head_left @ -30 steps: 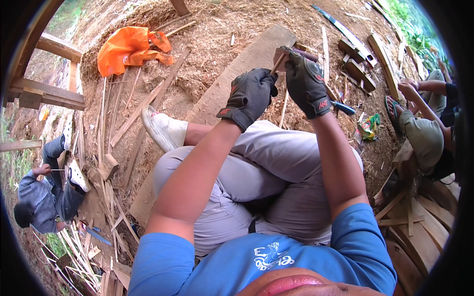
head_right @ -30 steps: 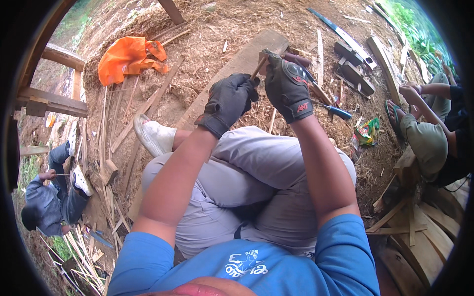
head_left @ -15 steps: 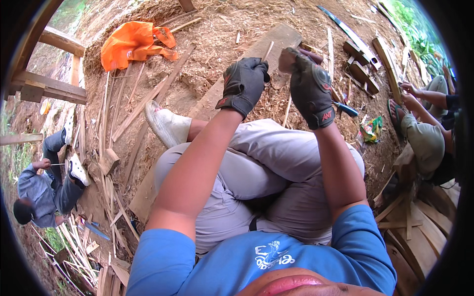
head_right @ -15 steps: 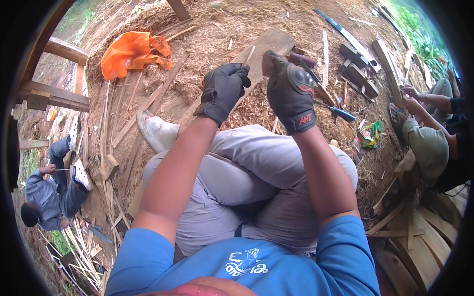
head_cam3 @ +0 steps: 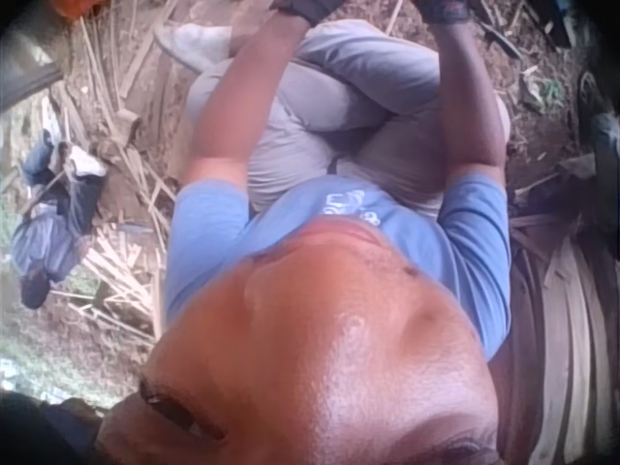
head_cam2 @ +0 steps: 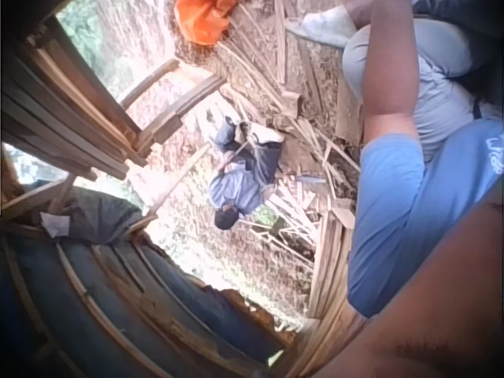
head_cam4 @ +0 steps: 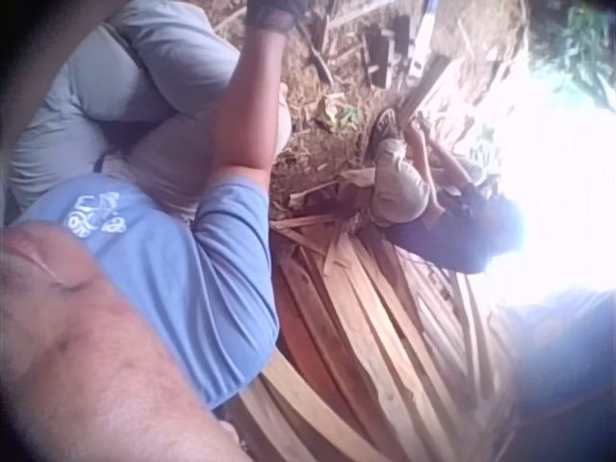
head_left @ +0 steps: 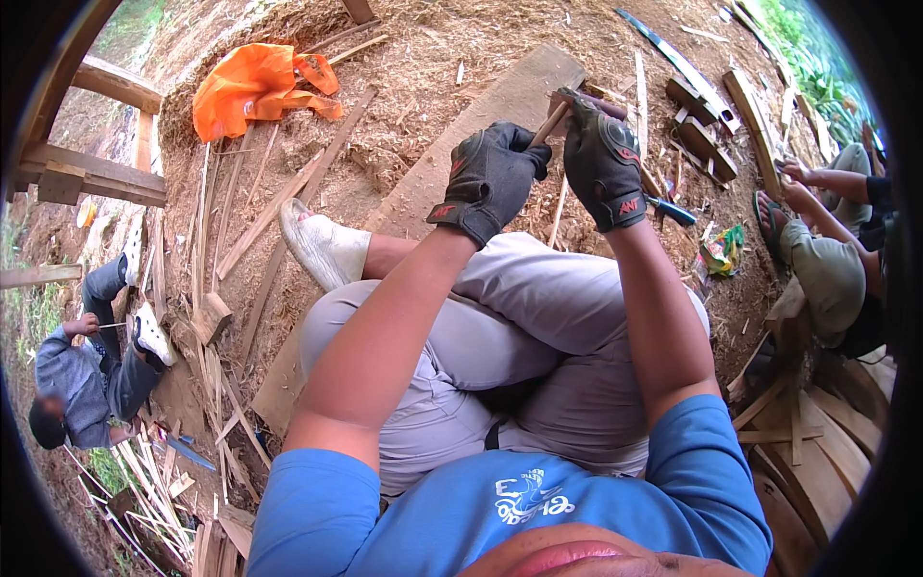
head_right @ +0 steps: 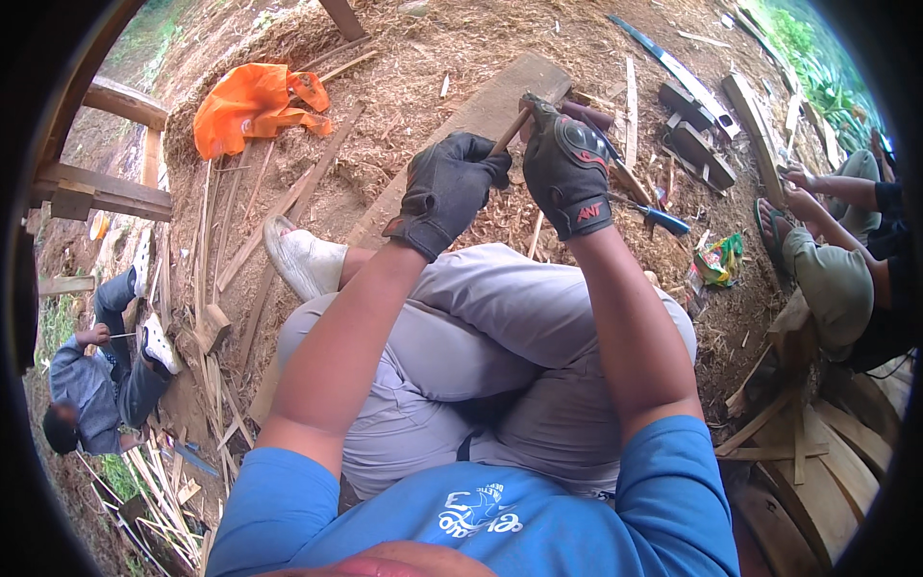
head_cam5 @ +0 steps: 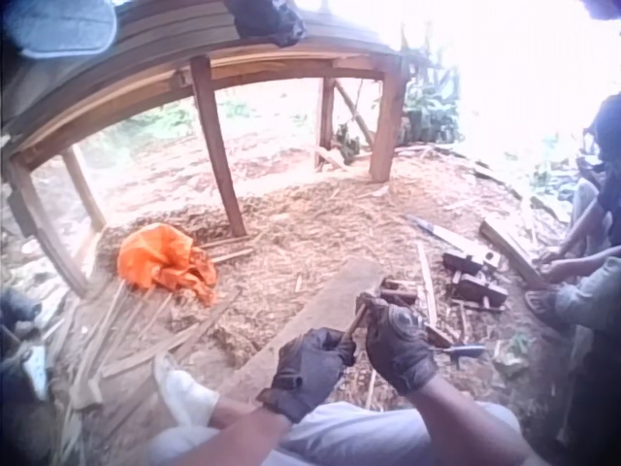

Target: The person sits on the ground and uses a knife to sharpen a thin wooden stick. They repeatedly scrape the blade along the stick's length to remove shavings and refine the tip. The person holds the stick with both hands, rotating it to work on different sides.

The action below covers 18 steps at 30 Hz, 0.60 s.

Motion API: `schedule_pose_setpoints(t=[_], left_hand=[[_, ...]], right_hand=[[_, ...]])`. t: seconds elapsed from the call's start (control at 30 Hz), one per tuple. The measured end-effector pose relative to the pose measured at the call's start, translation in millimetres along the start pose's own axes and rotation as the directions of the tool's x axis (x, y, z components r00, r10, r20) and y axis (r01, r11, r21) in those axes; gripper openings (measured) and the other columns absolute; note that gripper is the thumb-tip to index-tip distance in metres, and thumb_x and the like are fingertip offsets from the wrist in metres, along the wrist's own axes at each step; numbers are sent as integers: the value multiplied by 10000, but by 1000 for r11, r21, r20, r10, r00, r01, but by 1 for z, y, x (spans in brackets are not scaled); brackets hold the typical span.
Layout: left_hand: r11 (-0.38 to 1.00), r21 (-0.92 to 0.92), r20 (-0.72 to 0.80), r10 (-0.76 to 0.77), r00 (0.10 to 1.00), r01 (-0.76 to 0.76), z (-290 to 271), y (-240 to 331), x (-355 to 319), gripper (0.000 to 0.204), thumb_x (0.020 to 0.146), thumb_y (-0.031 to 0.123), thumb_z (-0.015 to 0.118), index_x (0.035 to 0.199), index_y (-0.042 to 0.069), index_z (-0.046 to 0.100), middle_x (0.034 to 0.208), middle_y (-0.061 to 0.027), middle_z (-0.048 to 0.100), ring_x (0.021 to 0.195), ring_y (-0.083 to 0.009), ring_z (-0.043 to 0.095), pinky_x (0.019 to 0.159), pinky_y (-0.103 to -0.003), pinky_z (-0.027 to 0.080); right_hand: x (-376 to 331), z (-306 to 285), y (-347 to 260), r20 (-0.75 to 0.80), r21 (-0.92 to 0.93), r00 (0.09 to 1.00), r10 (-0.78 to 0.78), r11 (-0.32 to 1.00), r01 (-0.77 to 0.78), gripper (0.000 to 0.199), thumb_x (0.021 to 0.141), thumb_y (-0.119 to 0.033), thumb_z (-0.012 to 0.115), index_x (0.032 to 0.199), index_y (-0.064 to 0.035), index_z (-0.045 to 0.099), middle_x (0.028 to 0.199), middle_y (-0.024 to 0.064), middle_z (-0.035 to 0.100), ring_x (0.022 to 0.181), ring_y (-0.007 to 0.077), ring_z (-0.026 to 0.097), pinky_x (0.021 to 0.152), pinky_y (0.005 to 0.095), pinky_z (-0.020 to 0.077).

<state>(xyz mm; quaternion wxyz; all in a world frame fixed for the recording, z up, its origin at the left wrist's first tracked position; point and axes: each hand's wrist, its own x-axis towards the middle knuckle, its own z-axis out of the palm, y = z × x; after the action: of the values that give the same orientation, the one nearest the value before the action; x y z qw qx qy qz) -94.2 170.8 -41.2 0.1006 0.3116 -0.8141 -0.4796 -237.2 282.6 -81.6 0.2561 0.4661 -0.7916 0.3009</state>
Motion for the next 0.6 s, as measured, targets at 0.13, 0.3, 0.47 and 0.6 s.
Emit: schedule_pose_setpoints(t=[0.13, 0.3, 0.47, 0.6], left_hand=[[1000, 16, -67, -26, 997, 27, -1, -7, 3, 222, 940, 299, 761, 974, 81, 789, 798, -40, 785, 657, -125, 684, 638, -307, 530], [995, -47, -102, -95, 990, 91, -21, -17, 17, 259, 959, 312, 745, 926, 56, 775, 743, -42, 751, 618, -107, 643, 590, -303, 500], [977, -213, -24, -10, 1000, 4, -16, -2, 13, 239, 1043, 238, 637, 1018, 41, 769, 692, 7, 672, 540, -33, 496, 480, -247, 381], [939, -335, 90, 119, 989, -83, -4, 9, 1, 252, 1096, 185, 542, 1194, 50, 731, 744, 31, 655, 523, -7, 444, 462, -216, 345]], right_hand=[[-2, -10, -20, 99, -1, 987, 125, 992, -125, 250, 976, -139, 589, 1175, -114, 738, 1018, 143, 766, 862, 361, 720, 763, 461, 559], [2, -28, -51, 226, 125, 974, 33, 990, -63, 266, 990, -141, 557, 1186, -114, 735, 1034, 168, 760, 931, 360, 734, 823, 453, 579], [16, -38, -9, 188, 33, 962, 200, 977, -210, 290, 997, -150, 530, 1189, -90, 739, 1013, 200, 751, 939, 400, 719, 844, 454, 571], [18, -45, 6, 241, 209, 930, 279, 921, -330, 270, 999, -123, 503, 1179, -59, 694, 914, 200, 735, 869, 394, 718, 807, 476, 558]])
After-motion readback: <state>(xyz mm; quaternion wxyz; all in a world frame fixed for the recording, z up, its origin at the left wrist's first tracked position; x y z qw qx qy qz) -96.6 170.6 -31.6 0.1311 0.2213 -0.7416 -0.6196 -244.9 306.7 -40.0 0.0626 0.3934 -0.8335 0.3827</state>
